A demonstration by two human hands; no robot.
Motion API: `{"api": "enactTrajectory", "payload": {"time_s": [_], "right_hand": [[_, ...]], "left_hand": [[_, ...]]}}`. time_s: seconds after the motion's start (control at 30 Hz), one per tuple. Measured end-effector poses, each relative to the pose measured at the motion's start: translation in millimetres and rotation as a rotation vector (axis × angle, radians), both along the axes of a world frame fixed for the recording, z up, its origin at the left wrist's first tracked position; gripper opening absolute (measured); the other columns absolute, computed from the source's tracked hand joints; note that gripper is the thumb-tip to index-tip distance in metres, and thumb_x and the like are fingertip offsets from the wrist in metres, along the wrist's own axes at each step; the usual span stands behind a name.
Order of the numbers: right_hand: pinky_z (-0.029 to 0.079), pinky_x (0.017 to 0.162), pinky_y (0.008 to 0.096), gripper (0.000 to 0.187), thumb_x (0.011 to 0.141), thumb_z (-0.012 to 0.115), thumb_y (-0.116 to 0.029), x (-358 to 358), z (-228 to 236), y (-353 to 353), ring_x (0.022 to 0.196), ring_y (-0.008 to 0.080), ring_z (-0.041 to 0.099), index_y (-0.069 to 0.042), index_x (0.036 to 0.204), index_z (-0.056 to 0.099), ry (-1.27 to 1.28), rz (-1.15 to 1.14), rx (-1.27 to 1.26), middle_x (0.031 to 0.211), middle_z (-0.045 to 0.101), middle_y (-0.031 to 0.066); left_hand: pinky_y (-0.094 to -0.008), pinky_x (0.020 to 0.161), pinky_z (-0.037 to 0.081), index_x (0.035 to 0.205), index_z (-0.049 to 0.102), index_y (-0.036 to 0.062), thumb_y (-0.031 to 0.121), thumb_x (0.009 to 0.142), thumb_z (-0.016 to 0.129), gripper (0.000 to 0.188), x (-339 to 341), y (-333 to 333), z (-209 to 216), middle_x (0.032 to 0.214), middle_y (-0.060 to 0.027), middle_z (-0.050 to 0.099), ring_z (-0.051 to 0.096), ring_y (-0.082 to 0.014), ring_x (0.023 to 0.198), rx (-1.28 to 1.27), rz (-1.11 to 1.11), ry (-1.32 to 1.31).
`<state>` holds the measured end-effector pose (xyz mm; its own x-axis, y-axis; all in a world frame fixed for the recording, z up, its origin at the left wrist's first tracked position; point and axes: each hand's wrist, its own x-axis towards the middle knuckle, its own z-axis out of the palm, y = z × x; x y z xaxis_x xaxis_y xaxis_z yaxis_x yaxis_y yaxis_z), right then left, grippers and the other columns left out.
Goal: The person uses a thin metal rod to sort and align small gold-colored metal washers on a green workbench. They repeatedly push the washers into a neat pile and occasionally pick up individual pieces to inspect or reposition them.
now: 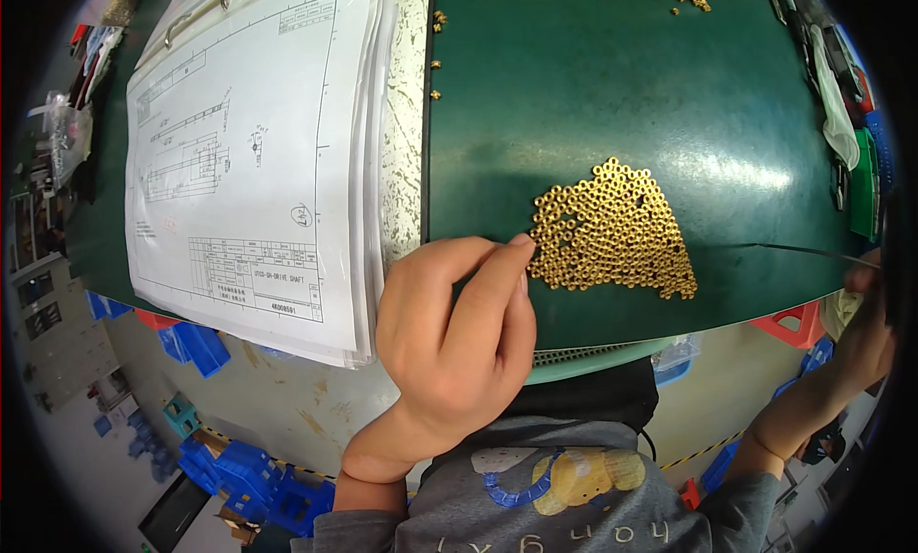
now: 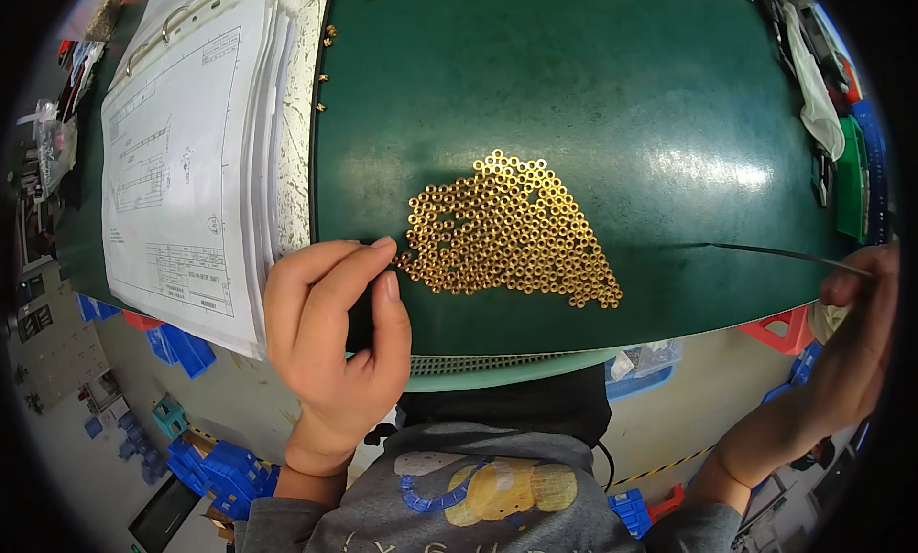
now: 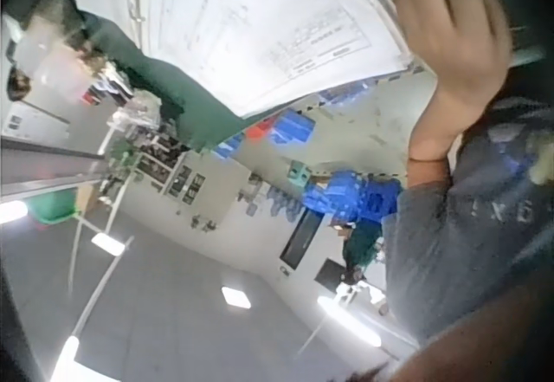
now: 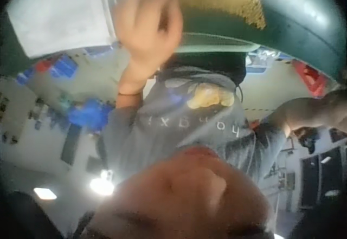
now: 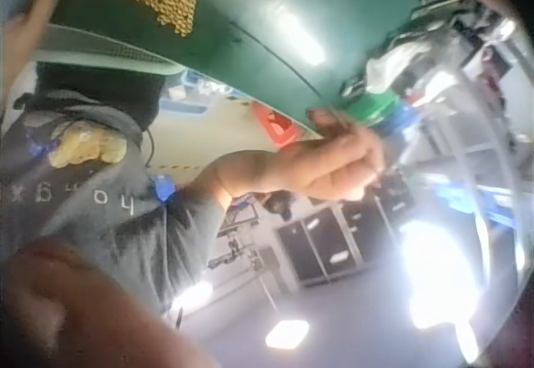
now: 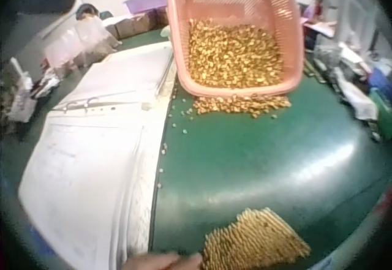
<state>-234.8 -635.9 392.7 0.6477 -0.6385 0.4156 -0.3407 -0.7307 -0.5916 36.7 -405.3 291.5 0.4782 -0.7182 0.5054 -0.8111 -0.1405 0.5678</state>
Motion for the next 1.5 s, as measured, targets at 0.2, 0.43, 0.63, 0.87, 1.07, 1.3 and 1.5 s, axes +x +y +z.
{"api": "enactTrajectory", "payload": {"time_s": [0.2, 0.43, 0.63, 0.87, 1.07, 1.3, 1.5], "right_hand": [[0.04, 0.067, 0.0244, 0.023, 0.1, 0.044, -0.015, 35.5, -43.9, 41.1, 0.073, 0.0124, 0.054, 0.002, 0.099, 0.058, 0.083, -0.156, 0.08, 0.081, 0.058, 0.0093], [0.047, 0.062, 0.0307, 0.03, 0.098, 0.05, -0.031, 107.4, -49.9, 84.0, 0.067, 0.0204, 0.062, -0.004, 0.089, 0.059, -0.134, 0.311, 0.361, 0.076, 0.066, 0.0131], [0.049, 0.06, 0.0301, 0.031, 0.098, 0.052, -0.032, 122.1, -55.0, 79.2, 0.067, 0.0212, 0.064, -0.005, 0.086, 0.059, -0.038, 0.42, 0.347, 0.075, 0.067, 0.0124], [0.049, 0.06, 0.0291, 0.027, 0.097, 0.053, -0.029, 126.2, -55.2, 77.9, 0.066, 0.0205, 0.064, -0.004, 0.088, 0.059, 0.003, 0.449, 0.322, 0.076, 0.067, 0.0136], [0.05, 0.062, 0.0304, 0.023, 0.095, 0.053, -0.023, 124.3, -56.9, 76.7, 0.068, 0.0218, 0.065, -0.002, 0.09, 0.059, -0.009, 0.445, 0.337, 0.078, 0.067, 0.0154], [0.054, 0.068, 0.0308, 0.017, 0.092, 0.052, -0.011, 116.3, -66.0, 80.2, 0.073, 0.0226, 0.066, 0.003, 0.093, 0.061, -0.123, 0.328, 0.55, 0.085, 0.068, 0.0177], [0.055, 0.068, 0.027, 0.019, 0.095, 0.049, -0.007, 114.9, -69.6, 80.3, 0.074, 0.0169, 0.066, 0.007, 0.096, 0.061, -0.165, 0.278, 0.652, 0.088, 0.07, 0.0176]], "left_hand": [[-0.0323, 0.068, 0.047, 0.099, 0.068, 0.0002, -0.007, 0.074, 0.066, 0.026, -2.6, -1.1, 0.5, 0.091, -0.0119, 0.062, 0.059, -0.0247, 0.079, 0.046, -0.031, 0.013], [-0.0322, 0.059, 0.047, 0.097, 0.069, 0.0018, -0.005, 0.067, 0.069, 0.031, -0.8, -5.0, -12.5, 0.086, -0.0075, 0.061, 0.06, -0.0234, 0.071, -0.039, 0.002, -0.071], [-0.0312, 0.059, 0.047, 0.095, 0.07, 0.0025, -0.006, 0.063, 0.068, 0.034, -1.5, -6.5, -10.0, 0.086, -0.0068, 0.062, 0.061, -0.0234, 0.073, -0.029, 0.007, -0.065], [-0.0317, 0.059, 0.047, 0.094, 0.07, 0.0023, -0.006, 0.06, 0.068, 0.035, -1.4, -6.9, -11.7, 0.085, -0.0065, 0.062, 0.061, -0.0234, 0.073, -0.047, 0.016, -0.071], [-0.032, 0.065, 0.048, 0.095, 0.07, 0.0019, -0.006, 0.065, 0.068, 0.031, -1.9, -4.3, -5.4, 0.094, -0.0094, 0.061, 0.06, -0.0247, 0.08, 0.016, -0.025, -0.014], [-0.0325, 0.075, 0.046, 0.094, 0.07, 0.0028, -0.005, 0.072, 0.068, 0.023, -1.9, -2.6, 13.9, 0.106, -0.0134, 0.059, 0.057, -0.0266, 0.092, 0.157, -0.083, 0.068], [-0.0353, 0.079, 0.044, 0.092, 0.071, 0.0042, -0.003, 0.07, 0.069, 0.023, -3.0, -8.3, 16.6, 0.107, -0.0134, 0.059, 0.056, -0.0278, 0.094, 0.202, -0.092, 0.019]]}}
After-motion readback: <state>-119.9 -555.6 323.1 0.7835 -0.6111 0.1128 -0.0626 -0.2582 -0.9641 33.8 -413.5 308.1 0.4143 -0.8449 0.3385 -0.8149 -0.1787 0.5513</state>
